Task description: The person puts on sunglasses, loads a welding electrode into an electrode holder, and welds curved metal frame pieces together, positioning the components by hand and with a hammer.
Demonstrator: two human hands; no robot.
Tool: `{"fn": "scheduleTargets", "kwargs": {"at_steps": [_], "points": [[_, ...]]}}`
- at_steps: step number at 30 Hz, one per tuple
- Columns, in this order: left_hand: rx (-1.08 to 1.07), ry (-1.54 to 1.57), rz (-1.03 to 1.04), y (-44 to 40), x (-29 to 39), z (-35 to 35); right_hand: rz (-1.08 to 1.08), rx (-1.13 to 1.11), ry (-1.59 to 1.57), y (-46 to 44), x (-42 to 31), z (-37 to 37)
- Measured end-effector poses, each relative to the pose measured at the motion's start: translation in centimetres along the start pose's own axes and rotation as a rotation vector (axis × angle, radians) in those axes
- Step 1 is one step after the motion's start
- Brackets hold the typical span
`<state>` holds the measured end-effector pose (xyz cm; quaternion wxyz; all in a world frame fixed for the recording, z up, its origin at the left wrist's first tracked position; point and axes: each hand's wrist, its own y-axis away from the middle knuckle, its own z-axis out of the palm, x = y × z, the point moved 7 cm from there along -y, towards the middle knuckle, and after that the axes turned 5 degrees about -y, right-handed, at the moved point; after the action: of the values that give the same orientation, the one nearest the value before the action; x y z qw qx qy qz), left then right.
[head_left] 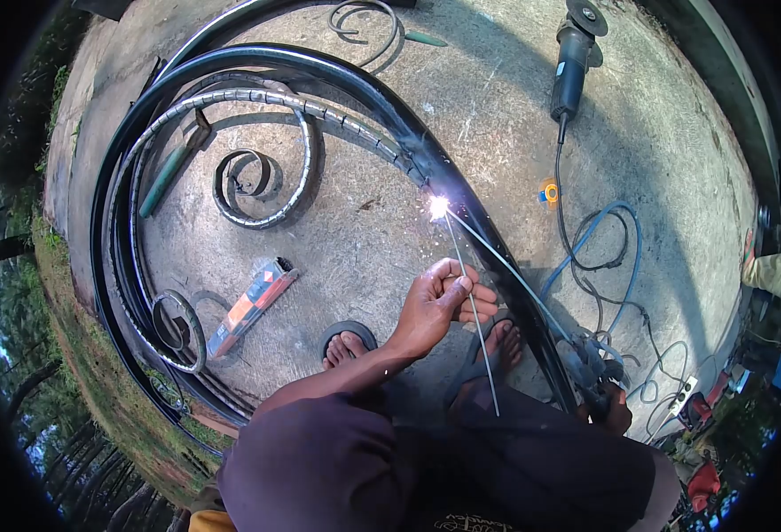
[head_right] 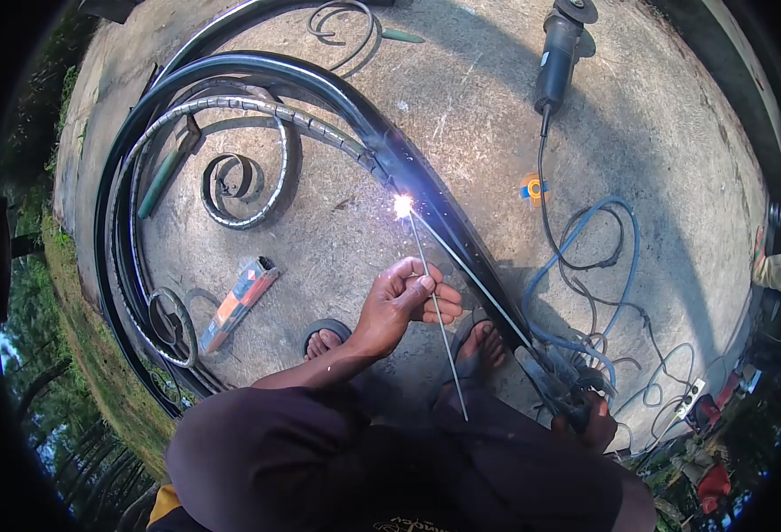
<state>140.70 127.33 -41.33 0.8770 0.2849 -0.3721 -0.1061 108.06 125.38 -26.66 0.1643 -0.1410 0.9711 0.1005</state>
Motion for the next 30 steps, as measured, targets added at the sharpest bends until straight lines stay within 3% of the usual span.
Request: {"fn": "scheduleTargets", "kwargs": {"at_steps": [3, 5, 10, 13, 19, 22, 24, 30], "points": [[-0.015, 0.002, 0.02, -0.1, -0.2, -0.1, 0.09, 0.003, -0.011, 0.6, 1.7, 0.6], [0.008, -0.013, 0.011, 0.2, 0.2, 0.1, -0.058, 0.108, 0.056, 0.8, 1.0, 0.3], [-0.016, -0.032, 0.007, 0.2, 0.1, 0.0, -0.069, 0.193, 0.077, 2.0, 3.2, -0.2], [-0.024, -0.026, 0.01, 0.2, 0.3, 0.1, -0.349, 0.133, 0.111, 1.6, 1.5, 0.0], [-0.008, -0.024, 0.018, -0.1, 0.6, -0.2, -0.255, 0.071, 0.207, 1.9, 2.1, 1.0], [-0.014, -0.015, 0.018, -0.1, 0.6, -0.3, -0.257, 0.086, 0.058, 0.5, 0.2, 0.1], [-0.011, -0.014, 0.014, -0.1, 0.7, -0.3, -0.092, -0.005, 0.014, -0.2, 0.7, 0.3], [-0.005, -0.025, 0.003, 0.0, 1.0, -0.3, 0.103, -0.014, -0.03, -0.4, 1.6, 0.6]]}}
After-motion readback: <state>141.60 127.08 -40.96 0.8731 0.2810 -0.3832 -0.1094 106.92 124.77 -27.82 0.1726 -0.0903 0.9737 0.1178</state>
